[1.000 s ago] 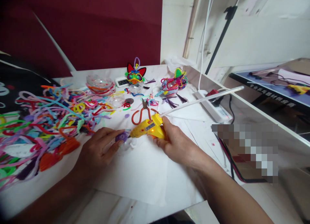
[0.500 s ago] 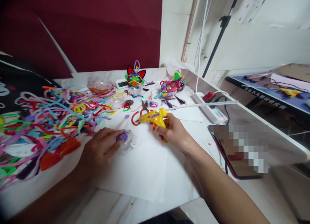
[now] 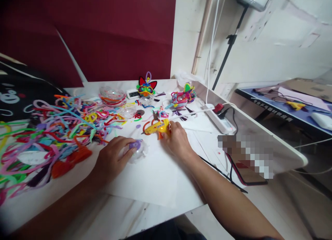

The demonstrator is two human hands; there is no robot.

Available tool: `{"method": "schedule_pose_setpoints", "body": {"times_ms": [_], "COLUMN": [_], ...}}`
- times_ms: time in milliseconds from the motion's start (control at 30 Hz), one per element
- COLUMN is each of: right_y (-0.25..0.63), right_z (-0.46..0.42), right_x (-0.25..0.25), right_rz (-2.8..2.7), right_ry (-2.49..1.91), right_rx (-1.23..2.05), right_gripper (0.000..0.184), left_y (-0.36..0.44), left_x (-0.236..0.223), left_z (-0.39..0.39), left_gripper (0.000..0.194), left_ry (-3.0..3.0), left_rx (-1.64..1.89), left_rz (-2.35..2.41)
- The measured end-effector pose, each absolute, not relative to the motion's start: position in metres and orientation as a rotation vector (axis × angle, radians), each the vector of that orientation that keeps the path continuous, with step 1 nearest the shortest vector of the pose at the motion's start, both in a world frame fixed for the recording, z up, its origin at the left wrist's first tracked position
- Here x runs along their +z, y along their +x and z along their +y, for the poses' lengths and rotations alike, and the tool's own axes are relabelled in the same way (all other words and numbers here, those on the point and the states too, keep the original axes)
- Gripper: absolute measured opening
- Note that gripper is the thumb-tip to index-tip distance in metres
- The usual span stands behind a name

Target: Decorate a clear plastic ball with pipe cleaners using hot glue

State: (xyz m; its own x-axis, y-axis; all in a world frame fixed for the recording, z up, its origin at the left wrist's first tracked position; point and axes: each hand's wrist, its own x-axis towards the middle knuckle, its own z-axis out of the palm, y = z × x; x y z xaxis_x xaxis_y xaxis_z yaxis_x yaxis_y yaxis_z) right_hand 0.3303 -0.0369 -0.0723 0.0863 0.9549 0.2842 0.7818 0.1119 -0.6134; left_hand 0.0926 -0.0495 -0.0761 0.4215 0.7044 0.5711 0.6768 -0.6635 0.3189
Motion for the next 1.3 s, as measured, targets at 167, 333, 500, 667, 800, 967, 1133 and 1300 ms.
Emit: {"method": "schedule_pose_setpoints", "body": {"times_ms": [167, 333, 500, 667, 800, 967, 1133, 1300], "right_y": [0.324, 0.304, 0.29, 0.286, 0.286, 0.284, 0.279, 0.272], "right_z": [-0.05, -0.059, -0.059, -0.06, -0.062, -0.065, -0.07, -0.075], "right_x": [-0.065, -0.055, -0.057, -0.063, -0.063, -0.063, -0.067, -0.071], "right_rz": [-1.885, -2.13, -2.25, -2.248, -2.225, -2.222, -2.266, -2.344], "right_ry": [-1.649, -1.182, -1.136, -1.147, -1.131, -1.153, -1.209, -1.283], "right_rx": [0.073, 0.333, 0.323, 0.312, 0.352, 0.348, 0.206, -0.065], "right_gripper": [0.026, 0.035, 0.042, 0.044, 0.044, 0.042, 0.036, 0.032], "left_y": [0.092, 0.092, 0.091, 0.091, 0.091, 0.091, 0.092, 0.092], "left_x": [-0.076, -0.079, -0.081, -0.08, -0.08, -0.083, -0.082, -0.075], "left_z": [-0.05, -0.048, -0.048, -0.05, -0.051, -0.052, -0.053, -0.058], "left_gripper": [0.018, 0.016, 0.014, 0.014, 0.015, 0.013, 0.013, 0.017], "left_ry": [2.604, 2.587, 2.612, 2.671, 2.695, 2.686, 2.75, 2.872], "left_rx": [1.09, 1.105, 1.111, 1.089, 1.086, 1.115, 1.166, 1.008], "left_rz": [1.262, 1.269, 1.255, 1.246, 1.238, 1.238, 1.218, 1.232]}}
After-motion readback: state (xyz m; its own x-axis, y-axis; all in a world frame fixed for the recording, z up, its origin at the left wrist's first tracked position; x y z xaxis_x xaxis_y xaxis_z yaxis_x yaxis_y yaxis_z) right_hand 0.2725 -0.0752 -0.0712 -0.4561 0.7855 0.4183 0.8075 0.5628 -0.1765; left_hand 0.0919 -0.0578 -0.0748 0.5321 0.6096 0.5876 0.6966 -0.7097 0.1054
